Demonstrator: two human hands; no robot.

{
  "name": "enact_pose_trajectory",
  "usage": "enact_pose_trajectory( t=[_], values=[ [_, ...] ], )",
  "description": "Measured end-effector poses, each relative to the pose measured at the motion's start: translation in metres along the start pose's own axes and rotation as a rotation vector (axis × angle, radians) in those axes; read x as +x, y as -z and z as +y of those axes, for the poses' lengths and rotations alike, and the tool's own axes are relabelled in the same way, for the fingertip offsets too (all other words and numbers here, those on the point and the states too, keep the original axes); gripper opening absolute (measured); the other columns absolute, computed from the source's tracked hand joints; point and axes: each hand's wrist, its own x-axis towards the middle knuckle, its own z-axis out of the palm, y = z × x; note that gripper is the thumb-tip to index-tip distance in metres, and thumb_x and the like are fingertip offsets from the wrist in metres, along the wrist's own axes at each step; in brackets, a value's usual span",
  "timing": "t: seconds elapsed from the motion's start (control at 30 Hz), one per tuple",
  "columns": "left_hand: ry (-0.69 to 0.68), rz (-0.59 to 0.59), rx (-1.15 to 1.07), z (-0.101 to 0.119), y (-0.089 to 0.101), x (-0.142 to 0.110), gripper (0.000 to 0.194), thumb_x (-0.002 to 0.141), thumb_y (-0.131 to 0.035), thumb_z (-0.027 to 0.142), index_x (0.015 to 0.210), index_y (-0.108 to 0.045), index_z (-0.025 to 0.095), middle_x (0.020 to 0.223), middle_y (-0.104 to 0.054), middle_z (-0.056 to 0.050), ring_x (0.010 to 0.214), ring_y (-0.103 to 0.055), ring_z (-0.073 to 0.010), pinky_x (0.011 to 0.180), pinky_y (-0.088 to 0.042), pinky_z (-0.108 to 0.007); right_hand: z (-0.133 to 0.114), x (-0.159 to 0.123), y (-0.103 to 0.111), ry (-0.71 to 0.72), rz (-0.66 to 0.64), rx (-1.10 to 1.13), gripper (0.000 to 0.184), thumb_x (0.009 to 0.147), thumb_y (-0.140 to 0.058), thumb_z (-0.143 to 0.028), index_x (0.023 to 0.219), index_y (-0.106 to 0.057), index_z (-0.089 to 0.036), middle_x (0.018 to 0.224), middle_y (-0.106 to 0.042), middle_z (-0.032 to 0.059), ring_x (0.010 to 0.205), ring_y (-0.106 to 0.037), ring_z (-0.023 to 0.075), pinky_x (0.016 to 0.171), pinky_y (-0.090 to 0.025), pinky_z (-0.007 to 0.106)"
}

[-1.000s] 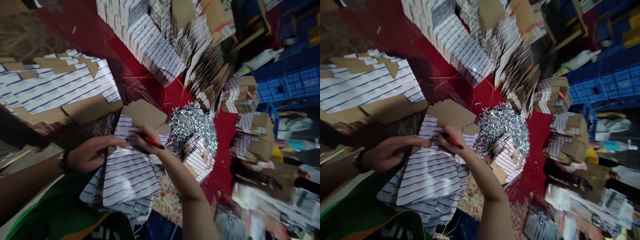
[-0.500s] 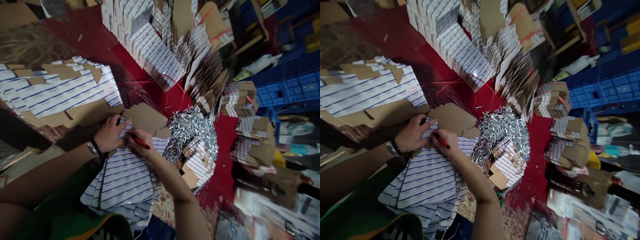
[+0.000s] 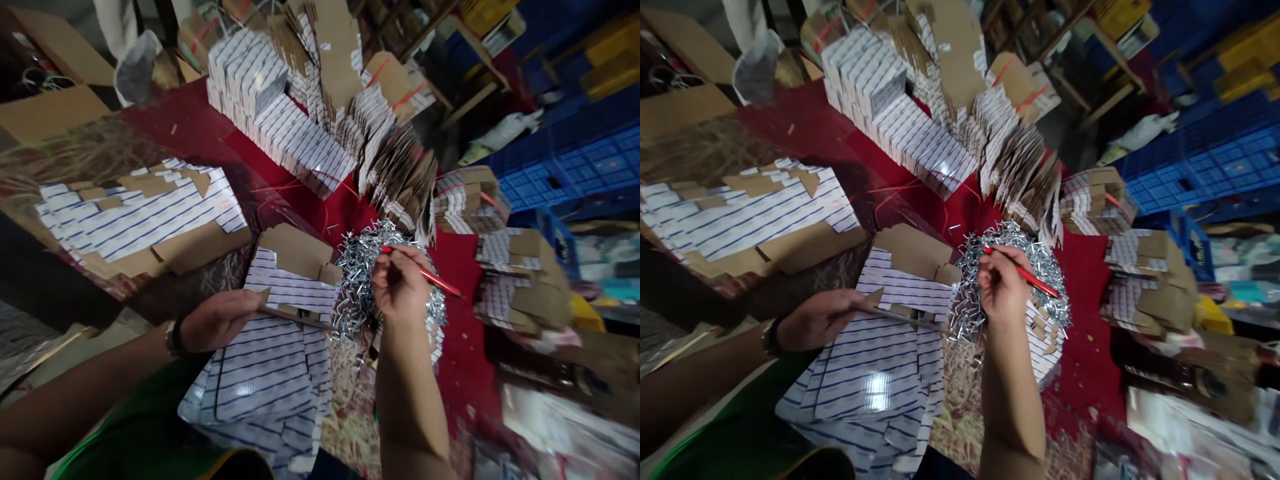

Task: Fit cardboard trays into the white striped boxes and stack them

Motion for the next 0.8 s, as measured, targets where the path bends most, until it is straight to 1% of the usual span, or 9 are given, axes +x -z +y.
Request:
enact_pose_trajectory(
  t=[0.1, 0.17, 0.23, 0.33, 0.43, 0.57, 0.6, 0.67, 0.8],
  values=[
    [0.047, -0.192, -0.135, 0.011, 0.017, -0.007, 0.066, 0.090, -0.052, 0.000, 0.152, -0.047, 0.022, 0.120, -0.079, -0.008, 0.116, -0.076, -0.0197, 0.108, -0.059, -0.035, 0.026, -0.011, -0.018, -0.085, -0.397, -0.237, 0.015, 0.077, -0.084, -0.028, 0.086, -0.074, -0.024, 0.063, -0.070, -0.0049, 0.047, -0.057, 0.0091, 0.043, -0.044, 0.019],
    [0.083, -0.306, -0.182, 0.009, 0.025, -0.006, 0.065, 0.089, -0.047, 0.002, 0.151, -0.050, 0.022, 0.130, -0.077, -0.009, 0.123, -0.073, -0.0210, 0.111, -0.058, -0.036, 0.058, -0.021, -0.035, -0.025, -0.584, -0.421, 0.011, 0.081, -0.082, -0.030, 0.088, -0.075, -0.024, 0.070, -0.073, -0.0024, 0.057, -0.063, 0.0120, 0.052, -0.050, 0.023],
    [0.175, -0.270, -0.087, -0.002, 0.024, 0.002, 0.058, 0.091, -0.046, 0.005, 0.145, -0.057, 0.022, 0.137, -0.073, -0.010, 0.127, -0.070, -0.0227, 0.112, -0.057, -0.037, 0.091, -0.030, -0.050, 0.087, -0.651, -0.568, 0.008, 0.083, -0.078, -0.028, 0.089, -0.076, -0.023, 0.081, -0.077, 0.0007, 0.071, -0.069, 0.0147, 0.065, -0.055, 0.026],
    [0.387, -0.109, 0.276, -0.027, 0.010, 0.019, 0.058, 0.093, -0.062, 0.022, 0.150, -0.056, 0.018, 0.146, -0.062, -0.017, 0.136, -0.059, -0.0342, 0.121, -0.048, -0.053, 0.129, -0.038, -0.060, 0.177, -0.698, -0.703, 0.007, 0.087, -0.073, -0.028, 0.090, -0.076, -0.024, 0.087, -0.079, 0.0018, 0.080, -0.071, 0.0171, 0.075, -0.055, 0.029],
    [0.550, -0.199, 0.492, -0.047, -0.005, 0.034, 0.076, 0.088, -0.074, 0.037, 0.157, -0.053, 0.015, 0.155, -0.046, -0.024, 0.140, -0.049, -0.0448, 0.119, -0.044, -0.064, 0.145, -0.039, -0.059, 0.229, -0.740, -0.744, 0.012, 0.091, -0.070, -0.033, 0.095, -0.078, -0.023, 0.089, -0.079, 0.0026, 0.081, -0.072, 0.0179, 0.076, -0.054, 0.029],
    [0.599, -0.305, 0.537, -0.056, -0.011, 0.042, 0.070, 0.092, -0.072, 0.040, 0.156, -0.056, 0.019, 0.155, -0.039, -0.023, 0.136, -0.046, -0.0444, 0.115, -0.045, -0.064, 0.150, -0.041, -0.061, 0.245, -0.805, -0.772, 0.015, 0.092, -0.070, -0.035, 0.095, -0.079, -0.023, 0.089, -0.079, 0.0034, 0.082, -0.072, 0.0184, 0.076, -0.053, 0.029],
    [0.598, -0.297, 0.539, -0.057, -0.011, 0.042, 0.068, 0.092, -0.072, 0.040, 0.155, -0.057, 0.019, 0.154, -0.039, -0.023, 0.135, -0.046, -0.0437, 0.114, -0.046, -0.063, 0.150, -0.042, -0.063, 0.228, -0.793, -0.766, 0.015, 0.091, -0.071, -0.036, 0.092, -0.078, -0.023, 0.087, -0.079, 0.0031, 0.081, -0.072, 0.0183, 0.076, -0.054, 0.030],
    [0.596, -0.255, 0.531, -0.059, -0.012, 0.042, 0.068, 0.087, -0.076, 0.038, 0.150, -0.061, 0.019, 0.150, -0.040, -0.021, 0.133, -0.047, -0.0425, 0.115, -0.046, -0.062, 0.147, -0.043, -0.065, 0.188, -0.639, -0.704, 0.016, 0.089, -0.073, -0.039, 0.086, -0.077, -0.024, 0.085, -0.078, 0.0027, 0.078, -0.071, 0.0177, 0.075, -0.055, 0.030],
    [0.533, -0.106, 0.450, -0.058, -0.012, 0.040, 0.057, 0.075, -0.083, 0.026, 0.130, -0.069, 0.017, 0.146, -0.039, -0.017, 0.133, -0.050, -0.0385, 0.118, -0.048, -0.060, 0.107, -0.027, -0.054, 0.185, 0.045, -0.314, 0.019, 0.087, -0.073, -0.042, 0.087, -0.069, -0.023, 0.075, -0.072, -0.0022, 0.061, -0.064, 0.0118, 0.059, -0.052, 0.024]
  ],
)
